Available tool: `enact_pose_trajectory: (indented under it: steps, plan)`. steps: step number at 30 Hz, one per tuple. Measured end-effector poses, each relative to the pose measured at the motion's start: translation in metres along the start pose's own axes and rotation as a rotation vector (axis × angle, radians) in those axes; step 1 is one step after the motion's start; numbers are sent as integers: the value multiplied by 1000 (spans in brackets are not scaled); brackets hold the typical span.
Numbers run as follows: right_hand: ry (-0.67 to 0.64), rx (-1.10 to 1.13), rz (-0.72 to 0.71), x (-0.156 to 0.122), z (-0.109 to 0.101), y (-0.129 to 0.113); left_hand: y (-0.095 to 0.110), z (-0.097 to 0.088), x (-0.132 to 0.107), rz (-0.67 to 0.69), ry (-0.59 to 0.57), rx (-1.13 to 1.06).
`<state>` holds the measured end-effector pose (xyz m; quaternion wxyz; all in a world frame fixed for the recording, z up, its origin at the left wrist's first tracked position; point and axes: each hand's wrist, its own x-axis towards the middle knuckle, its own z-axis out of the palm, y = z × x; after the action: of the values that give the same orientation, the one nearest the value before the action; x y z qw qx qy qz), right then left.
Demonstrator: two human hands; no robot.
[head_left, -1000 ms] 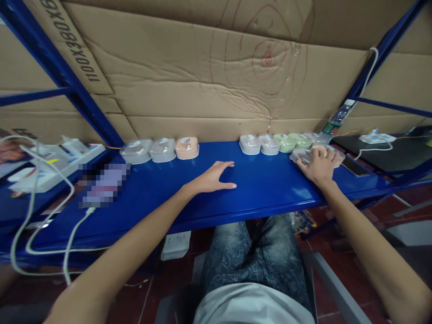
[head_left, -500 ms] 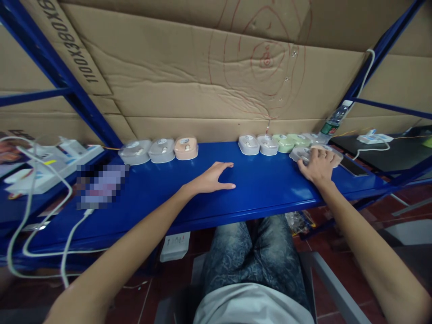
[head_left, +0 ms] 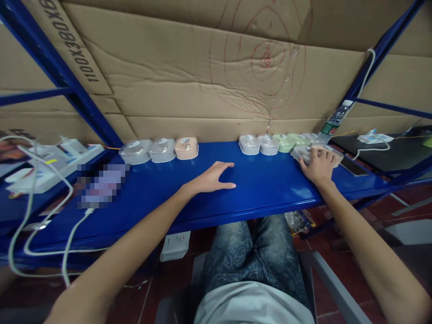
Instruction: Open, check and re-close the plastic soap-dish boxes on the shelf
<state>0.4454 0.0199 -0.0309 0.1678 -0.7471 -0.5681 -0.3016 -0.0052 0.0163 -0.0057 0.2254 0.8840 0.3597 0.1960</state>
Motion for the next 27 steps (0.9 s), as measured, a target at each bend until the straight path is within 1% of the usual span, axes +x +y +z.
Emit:
enact_pose_trajectory:
  steps: [6, 14, 17, 21, 27]
  plan:
    - [2, 29, 3, -1, -1, 0, 0, 0, 0, 9, 1, 3]
    - [-1, 29, 12, -1, 2, 1, 1, 0, 1, 6, 5, 13]
    - [7, 22, 14, -2, 1, 0, 1, 0, 1, 6, 23, 23]
    - [-2, 7, 23, -2, 0, 0, 2, -1, 1, -28, 48, 40]
    - [-8, 7, 29, -2, 0, 0, 2, -2, 1, -42, 126, 73]
